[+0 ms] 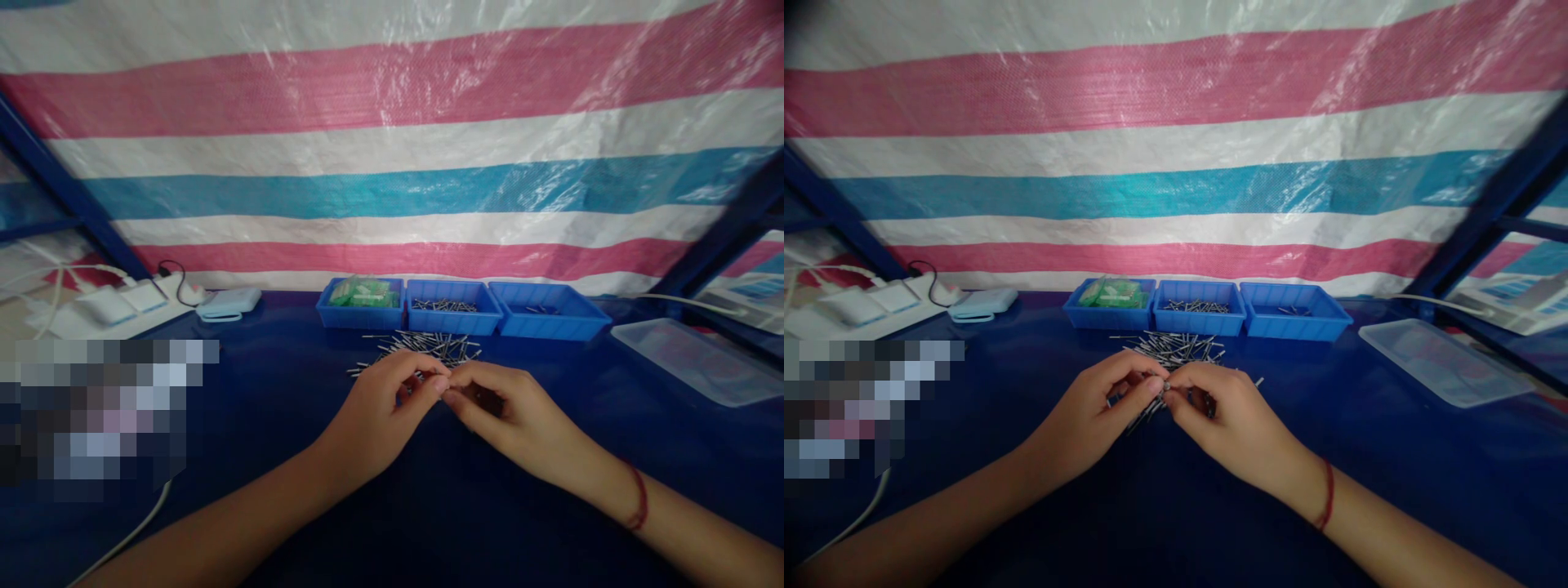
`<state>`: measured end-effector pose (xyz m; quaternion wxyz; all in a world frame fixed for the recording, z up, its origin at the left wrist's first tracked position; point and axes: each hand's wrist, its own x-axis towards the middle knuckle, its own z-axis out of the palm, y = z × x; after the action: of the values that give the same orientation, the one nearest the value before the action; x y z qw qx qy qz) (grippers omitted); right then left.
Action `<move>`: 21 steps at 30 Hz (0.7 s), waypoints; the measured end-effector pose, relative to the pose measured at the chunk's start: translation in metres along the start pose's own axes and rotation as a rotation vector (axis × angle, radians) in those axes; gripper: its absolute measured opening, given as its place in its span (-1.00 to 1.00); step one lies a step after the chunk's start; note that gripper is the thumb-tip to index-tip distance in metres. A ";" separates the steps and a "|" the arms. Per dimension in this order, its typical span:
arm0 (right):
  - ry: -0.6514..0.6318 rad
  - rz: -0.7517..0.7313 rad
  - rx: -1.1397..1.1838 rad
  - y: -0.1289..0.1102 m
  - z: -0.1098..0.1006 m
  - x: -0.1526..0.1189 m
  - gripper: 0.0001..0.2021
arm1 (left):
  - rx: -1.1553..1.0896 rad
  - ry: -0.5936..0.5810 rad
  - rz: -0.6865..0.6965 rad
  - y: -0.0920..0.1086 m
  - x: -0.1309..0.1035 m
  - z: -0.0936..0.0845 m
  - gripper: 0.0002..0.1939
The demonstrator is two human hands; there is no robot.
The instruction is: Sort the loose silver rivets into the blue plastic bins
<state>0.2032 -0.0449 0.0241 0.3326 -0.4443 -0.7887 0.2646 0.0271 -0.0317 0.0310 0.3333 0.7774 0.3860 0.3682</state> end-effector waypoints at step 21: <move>0.653 0.002 -0.697 0.039 -0.069 0.012 -0.79 | 0.567 -0.186 0.167 -0.003 -0.001 -0.014 -0.79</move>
<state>0.2715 -0.0080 0.0444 0.3939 -0.5901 -0.6842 -0.1689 0.0135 -0.0279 0.0352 0.1056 0.8987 0.3761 0.1992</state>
